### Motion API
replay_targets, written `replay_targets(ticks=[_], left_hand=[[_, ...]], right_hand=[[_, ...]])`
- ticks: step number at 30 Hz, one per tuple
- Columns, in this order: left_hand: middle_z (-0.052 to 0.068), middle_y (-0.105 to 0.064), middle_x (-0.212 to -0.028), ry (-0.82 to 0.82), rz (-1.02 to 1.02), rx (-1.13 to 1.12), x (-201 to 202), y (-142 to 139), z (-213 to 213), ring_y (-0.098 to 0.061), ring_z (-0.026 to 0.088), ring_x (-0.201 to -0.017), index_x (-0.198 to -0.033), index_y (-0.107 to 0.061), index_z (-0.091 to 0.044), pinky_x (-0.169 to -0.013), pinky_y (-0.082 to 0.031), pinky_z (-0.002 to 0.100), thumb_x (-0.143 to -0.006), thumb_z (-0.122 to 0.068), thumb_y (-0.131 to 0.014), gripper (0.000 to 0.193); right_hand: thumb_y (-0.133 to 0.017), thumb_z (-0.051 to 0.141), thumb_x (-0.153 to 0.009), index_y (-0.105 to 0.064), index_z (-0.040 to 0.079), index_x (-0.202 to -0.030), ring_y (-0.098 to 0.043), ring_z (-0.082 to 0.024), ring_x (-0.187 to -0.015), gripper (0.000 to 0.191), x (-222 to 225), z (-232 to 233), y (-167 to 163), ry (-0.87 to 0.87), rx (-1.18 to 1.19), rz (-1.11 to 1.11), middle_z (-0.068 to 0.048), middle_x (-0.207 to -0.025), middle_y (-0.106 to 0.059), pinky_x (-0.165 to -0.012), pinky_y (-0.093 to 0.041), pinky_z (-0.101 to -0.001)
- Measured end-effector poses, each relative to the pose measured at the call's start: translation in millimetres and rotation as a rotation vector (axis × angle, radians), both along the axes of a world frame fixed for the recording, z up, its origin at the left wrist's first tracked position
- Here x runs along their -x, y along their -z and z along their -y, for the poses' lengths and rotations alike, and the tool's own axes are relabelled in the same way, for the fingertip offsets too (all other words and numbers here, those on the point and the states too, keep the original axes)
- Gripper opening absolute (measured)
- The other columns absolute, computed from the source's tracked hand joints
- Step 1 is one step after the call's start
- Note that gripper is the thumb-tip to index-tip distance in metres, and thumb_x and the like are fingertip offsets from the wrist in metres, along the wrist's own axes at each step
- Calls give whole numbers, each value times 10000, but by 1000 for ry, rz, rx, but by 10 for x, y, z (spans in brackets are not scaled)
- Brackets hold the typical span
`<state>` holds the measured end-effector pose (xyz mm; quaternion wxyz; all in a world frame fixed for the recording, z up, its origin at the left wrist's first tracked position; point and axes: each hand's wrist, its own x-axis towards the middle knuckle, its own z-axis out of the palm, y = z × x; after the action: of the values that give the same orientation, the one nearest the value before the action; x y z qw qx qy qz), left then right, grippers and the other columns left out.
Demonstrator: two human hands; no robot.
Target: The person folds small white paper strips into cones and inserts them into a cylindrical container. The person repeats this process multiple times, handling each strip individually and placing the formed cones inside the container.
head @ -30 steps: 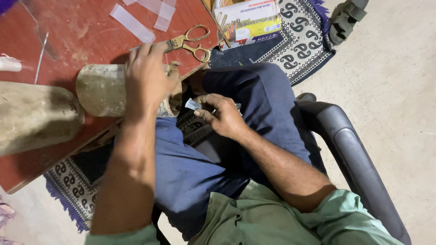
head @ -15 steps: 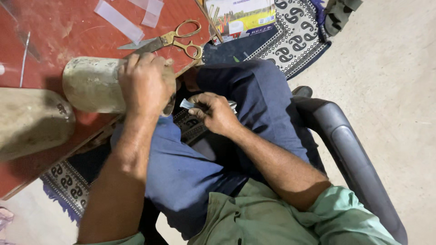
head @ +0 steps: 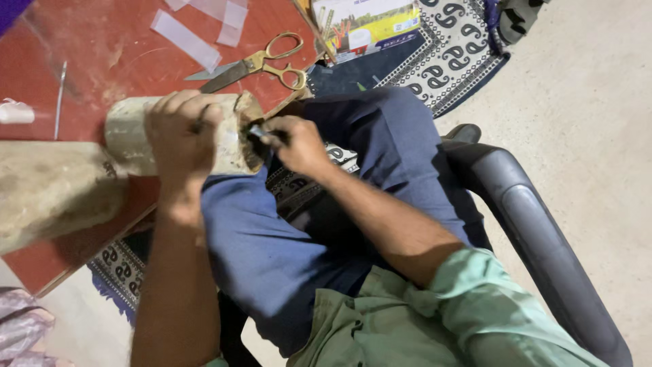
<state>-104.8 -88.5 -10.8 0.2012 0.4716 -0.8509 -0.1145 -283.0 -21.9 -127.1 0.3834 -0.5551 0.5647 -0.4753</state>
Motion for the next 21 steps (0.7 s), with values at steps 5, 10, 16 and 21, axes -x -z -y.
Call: replay_targets(ticks=[5, 10, 16, 21], left_hand=[[84, -713, -1156, -16, -15, 79, -36, 188, 18, -634, 314, -1159, -1043, -732, -112, -1055, -402, 458, -1102, -340, -637, 254], [92, -715, -1207, -36, -40, 106, -39, 272, 48, -645, 307, -1209, -1070, -746, -92, -1113, -394, 457, -1053, -250, -707, 164], [127, -714, -1234, -30, -103, 68, 27, 285, 93, -631, 329, -1190, -1163, -748, -65, -1092, -456, 448, -1089, -227, -771, 180], [119, -722, -1212, -20, -74, 23, 64, 252, 121, -654, 317, -1211, -1121, -747, -55, -1106, -464, 450, -1095, -208, -753, 156]], right_hand=[[-781, 63, -767, -772, 70, -1036, -731, -325, -977, 270, -186, 173, 18, 17, -11, -62, -164, -1019, -750, -875, -583, -387], [-792, 63, -715, -773, 88, -1006, -719, -343, -912, 292, -197, 205, -39, 16, -118, -47, -146, -946, -730, -824, -580, -407], [-751, 12, -650, -767, 114, -1017, -702, -363, -923, 381, -193, 254, -64, -18, -89, -140, -143, -998, -706, -815, -573, -434], [-735, 45, -671, -772, 129, -1026, -708, -369, -893, 367, -139, 349, 24, -142, -68, -249, -148, -1001, -707, -784, -581, -446]])
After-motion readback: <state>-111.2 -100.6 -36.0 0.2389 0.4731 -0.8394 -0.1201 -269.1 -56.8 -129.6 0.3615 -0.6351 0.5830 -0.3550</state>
